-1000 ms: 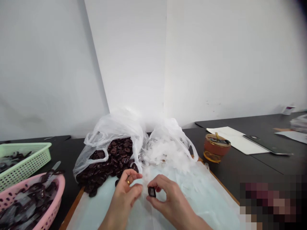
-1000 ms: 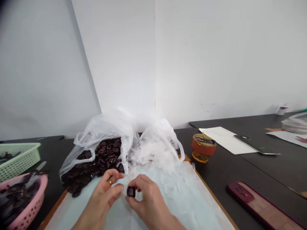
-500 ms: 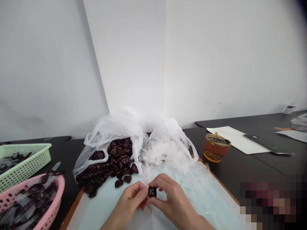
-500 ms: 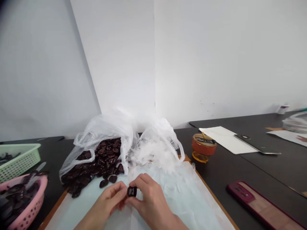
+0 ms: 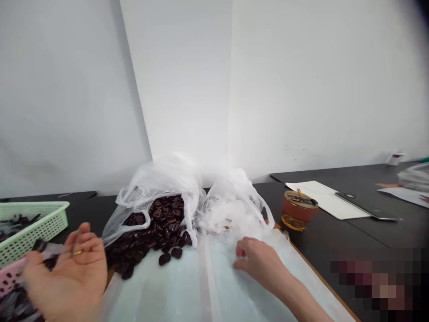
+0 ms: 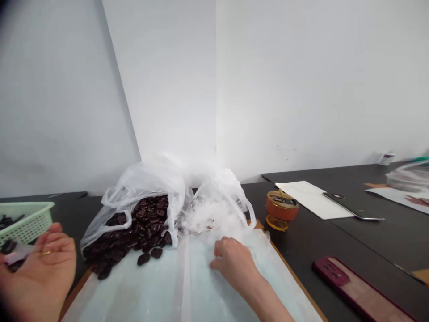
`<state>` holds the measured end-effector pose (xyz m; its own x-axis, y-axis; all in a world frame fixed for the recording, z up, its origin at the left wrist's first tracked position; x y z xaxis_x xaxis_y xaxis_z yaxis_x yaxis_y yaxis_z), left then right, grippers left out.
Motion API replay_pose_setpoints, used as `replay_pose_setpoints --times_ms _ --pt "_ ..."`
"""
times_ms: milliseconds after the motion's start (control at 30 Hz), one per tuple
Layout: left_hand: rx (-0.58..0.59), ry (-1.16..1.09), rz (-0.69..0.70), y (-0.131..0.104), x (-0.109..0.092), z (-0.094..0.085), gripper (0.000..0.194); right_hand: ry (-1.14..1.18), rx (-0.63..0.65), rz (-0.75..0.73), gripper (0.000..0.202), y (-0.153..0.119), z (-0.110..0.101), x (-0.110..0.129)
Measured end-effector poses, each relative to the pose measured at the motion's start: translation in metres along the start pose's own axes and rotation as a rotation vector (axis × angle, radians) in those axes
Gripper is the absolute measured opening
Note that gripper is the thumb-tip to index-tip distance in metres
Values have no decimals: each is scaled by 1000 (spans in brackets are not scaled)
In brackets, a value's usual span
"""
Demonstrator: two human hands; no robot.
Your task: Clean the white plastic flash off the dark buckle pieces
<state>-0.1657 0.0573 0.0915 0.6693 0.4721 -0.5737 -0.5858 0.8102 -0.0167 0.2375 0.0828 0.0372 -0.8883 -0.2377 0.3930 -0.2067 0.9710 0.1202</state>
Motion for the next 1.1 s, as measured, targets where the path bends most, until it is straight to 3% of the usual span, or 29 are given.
replay_pose_setpoints --times_ms 67,100,200,333,433,500,600,700,900,1000,1100 --pt "-49 -57 -131 -5 22 1 28 -7 27 14 9 -2 4 2" --pt "-17 -20 -182 -10 35 7 22 -5 34 12 7 -2 5 4" --pt "87 264 -257 -31 75 21 8 67 39 -27 4 -2 5 13" --pt "502 881 -390 -78 142 33 20 430 56 -125 10 -4 15 35" --pt "756 1031 -488 -111 180 29 32 586 80 -195 12 -8 27 50" --pt "879 1040 -553 -124 196 28 22 599 93 -236 13 -11 33 56" --pt "834 1054 -528 -116 202 25 14 478 98 -289 16 -12 35 57" --pt "754 1097 -479 -102 200 21 17 263 17 -305 22 -10 23 51" --pt "813 1120 -449 -103 199 23 18 202 -195 -249 16 -11 -31 32" --pt "836 1130 -440 -104 201 22 18 157 -235 -187 21 -30 -62 -1" --pt "871 1152 -434 -104 206 20 17 6 -225 -9 31 -69 -82 -73"
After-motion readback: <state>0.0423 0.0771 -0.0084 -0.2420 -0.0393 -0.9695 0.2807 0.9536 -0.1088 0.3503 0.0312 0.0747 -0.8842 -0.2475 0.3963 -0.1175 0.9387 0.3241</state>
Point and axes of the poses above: each hand's wrist, its own y-axis towards the middle knuckle, its own z-axis out of the palm, x = y × z, the point moved 8 cm from there along y, towards the middle knuckle, and after that the axes turned 9 degrees about -z, right-handed, at the moved point
